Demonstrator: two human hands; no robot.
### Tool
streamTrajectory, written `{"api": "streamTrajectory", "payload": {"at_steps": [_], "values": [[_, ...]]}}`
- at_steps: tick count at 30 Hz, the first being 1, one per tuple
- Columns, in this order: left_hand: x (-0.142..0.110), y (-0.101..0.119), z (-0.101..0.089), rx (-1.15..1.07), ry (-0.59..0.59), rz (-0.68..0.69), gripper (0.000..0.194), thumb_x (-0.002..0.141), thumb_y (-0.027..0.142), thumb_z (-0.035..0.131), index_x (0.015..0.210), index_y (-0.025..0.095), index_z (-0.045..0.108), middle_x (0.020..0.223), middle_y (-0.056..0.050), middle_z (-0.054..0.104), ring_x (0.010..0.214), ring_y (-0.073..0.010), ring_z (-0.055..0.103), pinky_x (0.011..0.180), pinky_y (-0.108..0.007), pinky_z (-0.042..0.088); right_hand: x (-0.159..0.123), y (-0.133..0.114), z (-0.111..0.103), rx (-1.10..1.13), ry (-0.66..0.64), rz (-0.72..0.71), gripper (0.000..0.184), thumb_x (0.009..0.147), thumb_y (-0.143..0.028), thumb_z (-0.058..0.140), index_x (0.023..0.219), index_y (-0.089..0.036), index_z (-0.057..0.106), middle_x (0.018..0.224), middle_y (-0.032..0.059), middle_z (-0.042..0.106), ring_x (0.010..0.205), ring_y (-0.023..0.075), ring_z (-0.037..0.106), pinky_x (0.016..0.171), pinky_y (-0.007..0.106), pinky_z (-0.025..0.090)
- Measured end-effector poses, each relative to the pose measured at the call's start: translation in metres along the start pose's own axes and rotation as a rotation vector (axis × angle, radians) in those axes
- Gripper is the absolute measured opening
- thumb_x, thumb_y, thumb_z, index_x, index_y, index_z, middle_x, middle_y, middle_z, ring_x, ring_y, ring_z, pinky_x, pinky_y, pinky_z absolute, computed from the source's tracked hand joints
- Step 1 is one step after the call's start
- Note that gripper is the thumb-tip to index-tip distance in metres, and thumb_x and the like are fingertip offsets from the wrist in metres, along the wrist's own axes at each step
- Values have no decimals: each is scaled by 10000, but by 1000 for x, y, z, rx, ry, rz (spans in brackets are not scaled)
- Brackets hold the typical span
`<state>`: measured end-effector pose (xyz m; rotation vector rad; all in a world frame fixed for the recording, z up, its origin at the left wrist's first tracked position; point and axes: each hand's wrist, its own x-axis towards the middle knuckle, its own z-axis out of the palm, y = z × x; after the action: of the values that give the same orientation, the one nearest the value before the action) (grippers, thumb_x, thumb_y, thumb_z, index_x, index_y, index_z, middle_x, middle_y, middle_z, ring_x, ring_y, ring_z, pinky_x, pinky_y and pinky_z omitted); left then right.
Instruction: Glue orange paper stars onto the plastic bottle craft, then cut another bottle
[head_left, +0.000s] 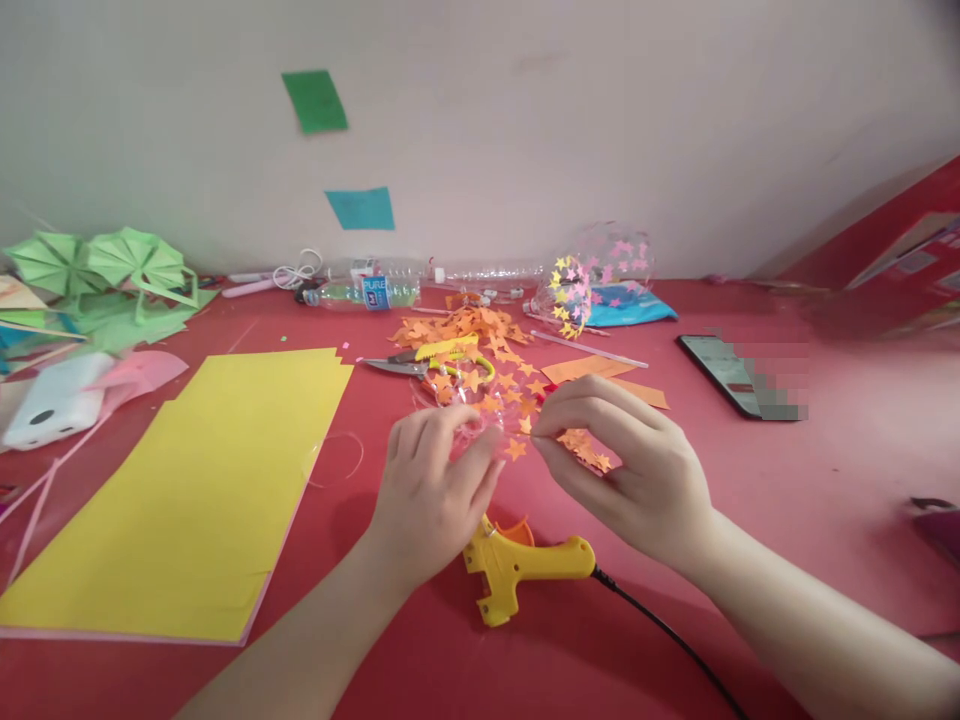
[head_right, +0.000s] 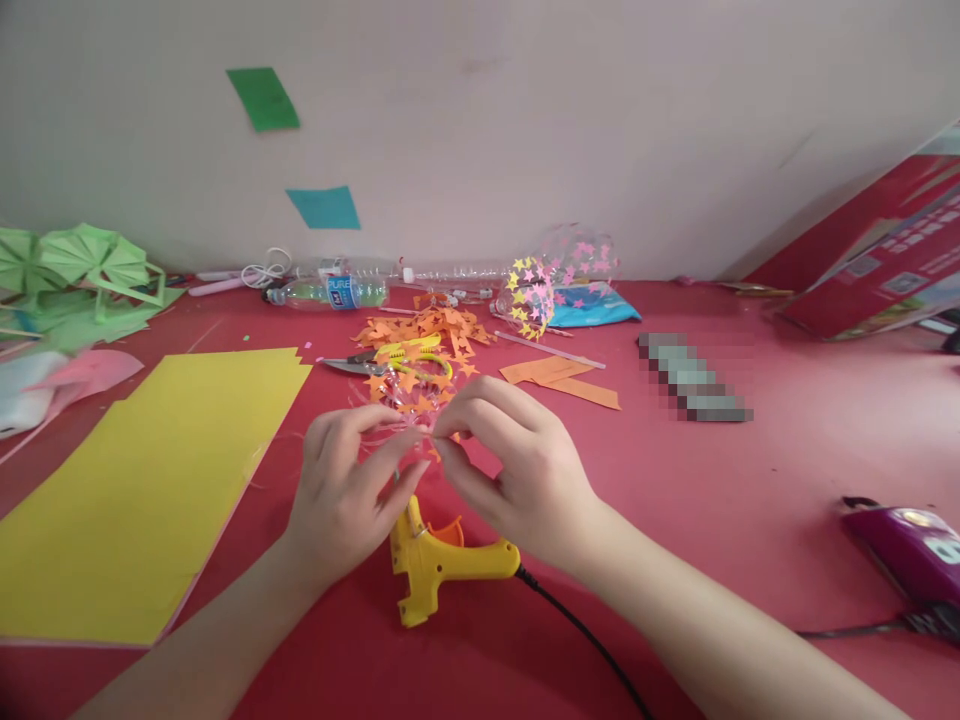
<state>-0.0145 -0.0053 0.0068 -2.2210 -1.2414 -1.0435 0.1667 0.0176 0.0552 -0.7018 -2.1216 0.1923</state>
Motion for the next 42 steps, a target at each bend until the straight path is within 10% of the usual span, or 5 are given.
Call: {"api": "streamTrajectory", "payload": {"at_steps": [14,22,33,42], "values": [[-12,-28,-11,-615,89,-533,84,827,130,538,859,207,553,858,-13,520,803,-152,503,706,-287,434,-16,10,17,-6,56,-31,147,886,-76,478,896,-208,539,709,4,655,628,122,613,569,241,485],[-9,-51,6,-845,112,-1116,162,690,141,552,842,188,524,801,-4,590,706,-129,552,606,-236,448,-13,14,14,73,136,299,85,880,-157,486,836,-227,506,682,-22,624,586,110,596,540,224,468],[-5,-37,-8,-418,-12,-497,76,862,223,553,913,225,609,997,-39,510,988,-186,535,890,-347,451,-2,27,9,168,69,392,118,831,-128,525,740,-202,528,698,-22,568,641,114,521,600,237,420],[-7,-11,-6,-150,-26,-132,262,795,211,653,1048,186,590,1157,-116,444,1102,-261,477,929,-418,454,-3,16,11,124,29,157,146,836,-78,503,765,-201,538,751,12,569,712,141,539,643,265,448]]}}
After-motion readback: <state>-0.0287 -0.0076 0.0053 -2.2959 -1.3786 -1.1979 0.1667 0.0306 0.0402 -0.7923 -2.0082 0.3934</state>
